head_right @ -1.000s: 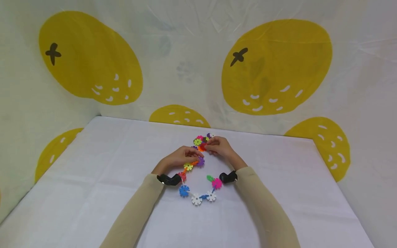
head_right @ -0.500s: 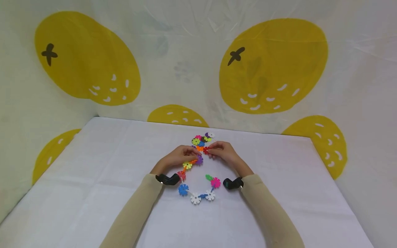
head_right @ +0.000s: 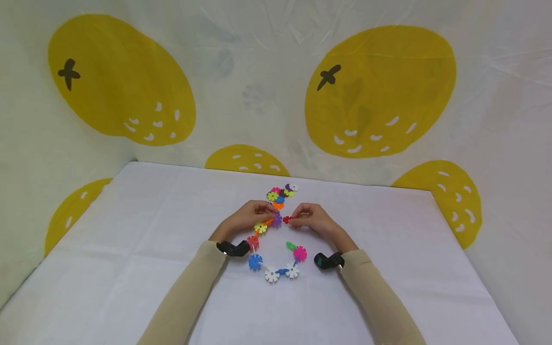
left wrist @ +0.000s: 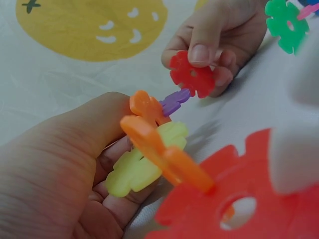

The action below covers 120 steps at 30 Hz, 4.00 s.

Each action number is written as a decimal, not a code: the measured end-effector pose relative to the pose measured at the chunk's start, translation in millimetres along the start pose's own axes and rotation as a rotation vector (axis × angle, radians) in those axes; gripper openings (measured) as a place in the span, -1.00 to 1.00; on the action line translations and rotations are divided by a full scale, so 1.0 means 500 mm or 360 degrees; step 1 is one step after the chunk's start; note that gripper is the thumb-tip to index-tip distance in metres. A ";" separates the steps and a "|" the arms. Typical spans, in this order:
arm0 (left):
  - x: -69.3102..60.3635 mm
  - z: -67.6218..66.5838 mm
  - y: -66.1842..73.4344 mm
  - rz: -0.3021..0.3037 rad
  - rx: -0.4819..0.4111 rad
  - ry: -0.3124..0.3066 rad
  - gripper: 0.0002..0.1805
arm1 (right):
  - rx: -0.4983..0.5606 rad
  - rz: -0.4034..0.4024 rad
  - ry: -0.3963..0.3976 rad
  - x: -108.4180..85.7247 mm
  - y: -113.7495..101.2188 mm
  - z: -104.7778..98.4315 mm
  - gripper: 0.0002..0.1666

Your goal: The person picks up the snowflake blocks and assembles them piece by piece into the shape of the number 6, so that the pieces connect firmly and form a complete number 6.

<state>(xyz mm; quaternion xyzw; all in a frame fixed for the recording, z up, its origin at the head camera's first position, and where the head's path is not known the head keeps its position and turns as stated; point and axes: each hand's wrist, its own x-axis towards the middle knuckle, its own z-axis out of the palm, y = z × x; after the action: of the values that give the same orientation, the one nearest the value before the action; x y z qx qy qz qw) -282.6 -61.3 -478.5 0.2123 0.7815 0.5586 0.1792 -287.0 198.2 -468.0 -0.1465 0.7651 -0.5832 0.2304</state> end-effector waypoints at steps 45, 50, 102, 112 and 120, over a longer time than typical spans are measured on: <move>0.000 -0.010 0.000 0.0010 -0.0109 -0.0227 -0.73 | -0.0357 -0.0152 -0.0181 0.046 -0.033 -0.017 -0.78; 0.001 -0.012 0.000 0.0100 -0.0096 -0.0309 -0.72 | -0.0384 -0.0123 -0.0184 0.070 -0.052 -0.015 -0.73; 0.003 -0.011 -0.001 0.0120 -0.0091 -0.0283 -0.72 | -0.0630 -0.0182 -0.0239 0.104 -0.070 0.023 -0.76; -0.001 -0.008 0.006 0.0008 -0.0066 -0.0185 -0.76 | -0.0420 -0.0109 -0.0204 0.059 -0.041 0.000 -0.60; -0.002 -0.007 0.007 -0.0029 -0.0057 -0.0138 -0.76 | -0.0205 -0.0017 -0.0169 0.024 -0.028 -0.010 -0.61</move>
<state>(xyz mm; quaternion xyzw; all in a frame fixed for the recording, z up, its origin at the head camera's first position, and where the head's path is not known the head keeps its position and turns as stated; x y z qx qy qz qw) -283.0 -63.6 -474.3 0.2258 0.7647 0.5612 0.2219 -300.6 192.3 -456.0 -0.1957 0.7869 -0.5255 0.2576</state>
